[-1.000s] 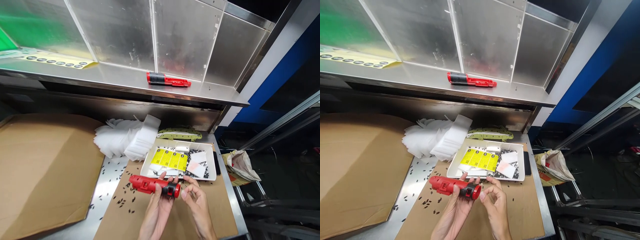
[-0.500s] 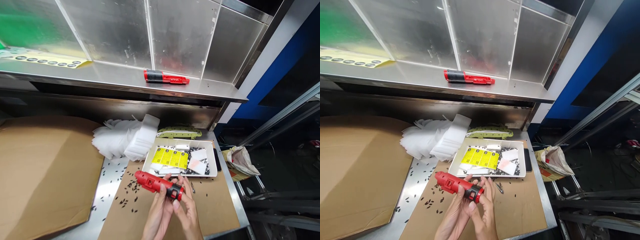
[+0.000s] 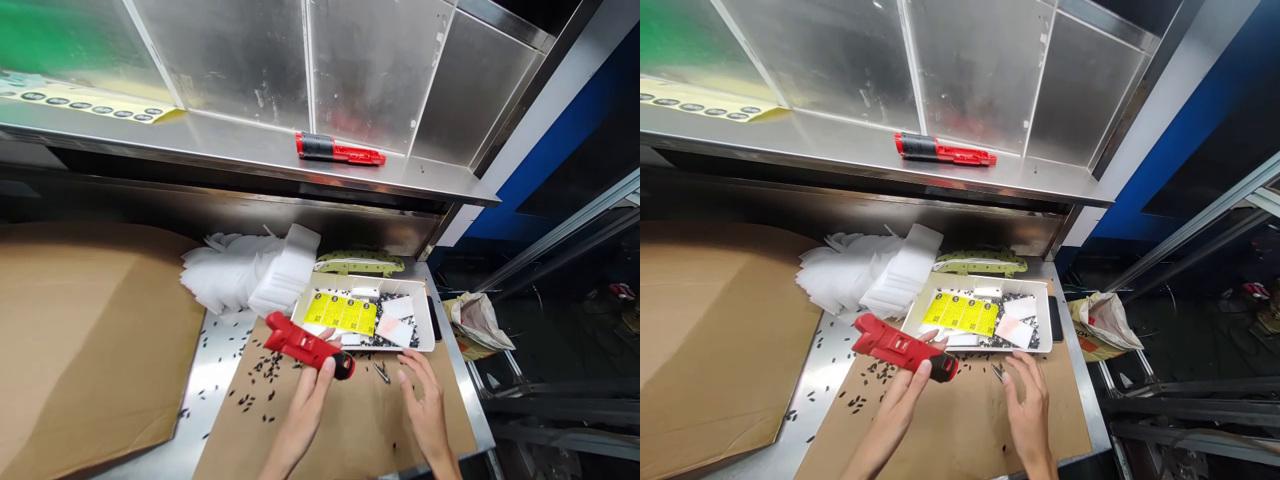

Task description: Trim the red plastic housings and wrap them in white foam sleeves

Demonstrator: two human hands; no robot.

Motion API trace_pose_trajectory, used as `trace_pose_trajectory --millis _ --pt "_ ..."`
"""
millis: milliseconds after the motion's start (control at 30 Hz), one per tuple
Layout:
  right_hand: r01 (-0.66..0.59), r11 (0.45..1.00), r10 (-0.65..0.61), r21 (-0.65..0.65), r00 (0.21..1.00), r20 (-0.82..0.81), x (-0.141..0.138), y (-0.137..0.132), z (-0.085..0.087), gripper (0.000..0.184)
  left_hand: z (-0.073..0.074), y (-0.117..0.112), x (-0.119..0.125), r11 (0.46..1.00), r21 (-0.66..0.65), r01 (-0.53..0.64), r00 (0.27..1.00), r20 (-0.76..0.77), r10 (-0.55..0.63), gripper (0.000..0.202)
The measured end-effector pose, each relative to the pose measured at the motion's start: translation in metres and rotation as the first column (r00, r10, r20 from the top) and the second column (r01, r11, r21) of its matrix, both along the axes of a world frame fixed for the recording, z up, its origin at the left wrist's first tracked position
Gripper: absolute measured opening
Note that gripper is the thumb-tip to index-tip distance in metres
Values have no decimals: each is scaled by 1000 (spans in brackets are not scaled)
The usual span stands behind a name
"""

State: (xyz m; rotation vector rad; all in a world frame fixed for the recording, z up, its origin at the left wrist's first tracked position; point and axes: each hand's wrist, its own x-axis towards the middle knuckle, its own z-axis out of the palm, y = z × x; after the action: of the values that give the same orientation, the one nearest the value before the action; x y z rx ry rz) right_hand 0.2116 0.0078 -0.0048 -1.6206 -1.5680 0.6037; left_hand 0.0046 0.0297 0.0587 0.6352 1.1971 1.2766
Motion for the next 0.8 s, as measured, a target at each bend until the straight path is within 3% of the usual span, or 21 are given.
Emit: trace_pose_trajectory --millis 100,167,200,267,367,467,633,700,800 --pt "42 990 -46 -135 999 -28 6 6 -32 23 7 4 -9 972 209 103 917 -399 -12 38" --pt "78 986 -80 -149 997 -10 0 13 -53 20 9 4 -14 958 268 98 864 -501 52 45" --pt "105 983 -106 -148 994 -1 -5 16 -61 20 9 3 -16 965 256 54 879 -472 76 46" --pt "154 979 -154 -135 988 14 -15 23 -73 17 8 -1 -20 986 159 -46 959 -271 88 46" --pt "185 975 -186 -124 983 1 -23 26 -72 10 7 -8 -25 997 -33 -70 992 105 73 51" --pt "131 983 -140 -131 988 -64 -17 17 -49 16 12 -13 -28 983 -172 -67 958 264 112 50" --pt "-24 994 -2 -102 968 -251 -9 -17 15 25 28 -21 -12 946 -310 97 802 587 110 43" --pt "31 1000 -29 -2 909 -416 -17 -34 41 20 31 -25 -2 945 -304 121 743 659 117 40" --pt "140 979 -18 150 787 -617 -34 -55 73 40 28 -32 8 926 -353 136 723 674 151 30"
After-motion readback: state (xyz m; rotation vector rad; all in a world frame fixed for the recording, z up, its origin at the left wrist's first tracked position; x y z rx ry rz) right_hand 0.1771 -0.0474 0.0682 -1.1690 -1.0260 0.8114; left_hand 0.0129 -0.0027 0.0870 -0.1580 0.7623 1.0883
